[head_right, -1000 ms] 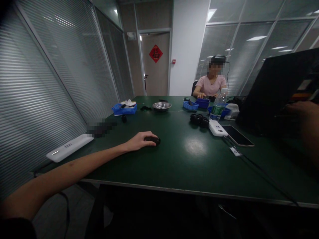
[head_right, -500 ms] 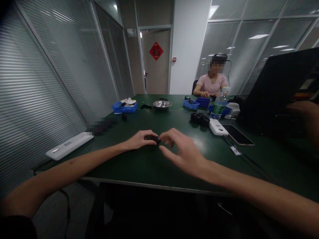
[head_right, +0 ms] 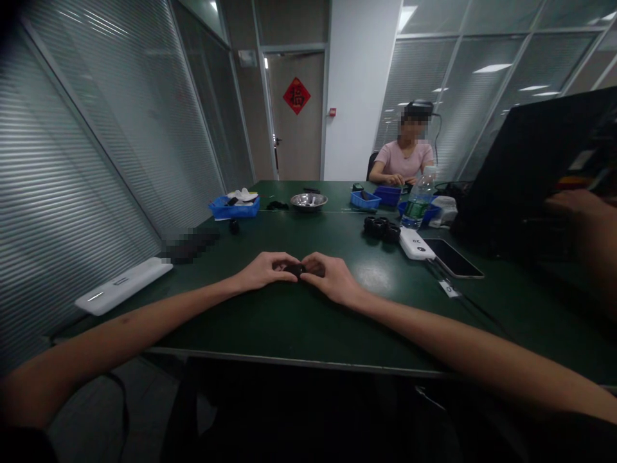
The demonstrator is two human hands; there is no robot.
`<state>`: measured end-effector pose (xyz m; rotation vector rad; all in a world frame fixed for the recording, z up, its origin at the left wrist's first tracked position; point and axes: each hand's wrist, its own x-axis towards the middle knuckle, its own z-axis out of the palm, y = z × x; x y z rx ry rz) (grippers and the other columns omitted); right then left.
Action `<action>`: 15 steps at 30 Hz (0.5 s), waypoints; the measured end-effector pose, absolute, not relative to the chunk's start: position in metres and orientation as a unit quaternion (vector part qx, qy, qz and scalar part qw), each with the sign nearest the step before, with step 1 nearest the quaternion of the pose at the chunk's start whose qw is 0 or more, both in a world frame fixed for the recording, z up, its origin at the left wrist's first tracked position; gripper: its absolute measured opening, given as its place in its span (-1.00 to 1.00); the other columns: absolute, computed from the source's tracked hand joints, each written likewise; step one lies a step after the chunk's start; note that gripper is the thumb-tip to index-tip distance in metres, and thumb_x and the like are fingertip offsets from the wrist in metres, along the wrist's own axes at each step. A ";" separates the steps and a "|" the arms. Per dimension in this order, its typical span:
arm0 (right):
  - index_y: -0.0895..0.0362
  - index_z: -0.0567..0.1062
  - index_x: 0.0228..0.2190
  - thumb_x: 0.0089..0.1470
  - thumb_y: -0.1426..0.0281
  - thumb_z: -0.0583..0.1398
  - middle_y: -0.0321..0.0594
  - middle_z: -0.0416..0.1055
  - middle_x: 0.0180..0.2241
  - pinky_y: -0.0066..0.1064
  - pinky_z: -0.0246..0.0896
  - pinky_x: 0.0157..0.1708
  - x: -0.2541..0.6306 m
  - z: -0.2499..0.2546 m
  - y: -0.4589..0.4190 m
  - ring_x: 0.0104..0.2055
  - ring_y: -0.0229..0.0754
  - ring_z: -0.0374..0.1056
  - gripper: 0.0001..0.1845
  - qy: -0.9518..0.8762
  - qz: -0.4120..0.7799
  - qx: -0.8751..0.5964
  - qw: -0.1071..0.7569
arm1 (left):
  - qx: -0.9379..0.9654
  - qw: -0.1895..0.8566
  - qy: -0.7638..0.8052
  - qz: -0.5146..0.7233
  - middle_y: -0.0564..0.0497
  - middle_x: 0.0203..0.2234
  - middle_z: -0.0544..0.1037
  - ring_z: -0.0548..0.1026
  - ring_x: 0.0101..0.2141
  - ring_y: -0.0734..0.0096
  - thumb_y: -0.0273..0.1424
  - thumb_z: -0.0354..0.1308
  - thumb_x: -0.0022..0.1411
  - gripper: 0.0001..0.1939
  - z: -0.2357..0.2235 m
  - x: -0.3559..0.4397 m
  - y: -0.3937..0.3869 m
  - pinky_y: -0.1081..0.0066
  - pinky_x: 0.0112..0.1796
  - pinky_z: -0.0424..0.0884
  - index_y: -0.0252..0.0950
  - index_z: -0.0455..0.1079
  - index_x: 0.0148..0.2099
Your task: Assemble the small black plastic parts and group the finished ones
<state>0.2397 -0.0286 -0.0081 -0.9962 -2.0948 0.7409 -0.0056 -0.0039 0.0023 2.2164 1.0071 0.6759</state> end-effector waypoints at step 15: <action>0.09 0.53 -0.09 0.22 0.29 0.30 -0.20 0.59 -0.18 -0.28 0.45 -0.14 0.237 -0.007 -0.033 -0.16 -0.15 0.53 -0.76 -0.815 0.263 -0.386 0.342 | 0.828 0.342 0.369 0.248 0.02 -0.34 0.54 0.37 -0.39 0.43 -0.10 0.37 0.16 -0.48 0.002 -0.006 -0.003 0.44 -0.37 0.22 -0.32 0.54 0.06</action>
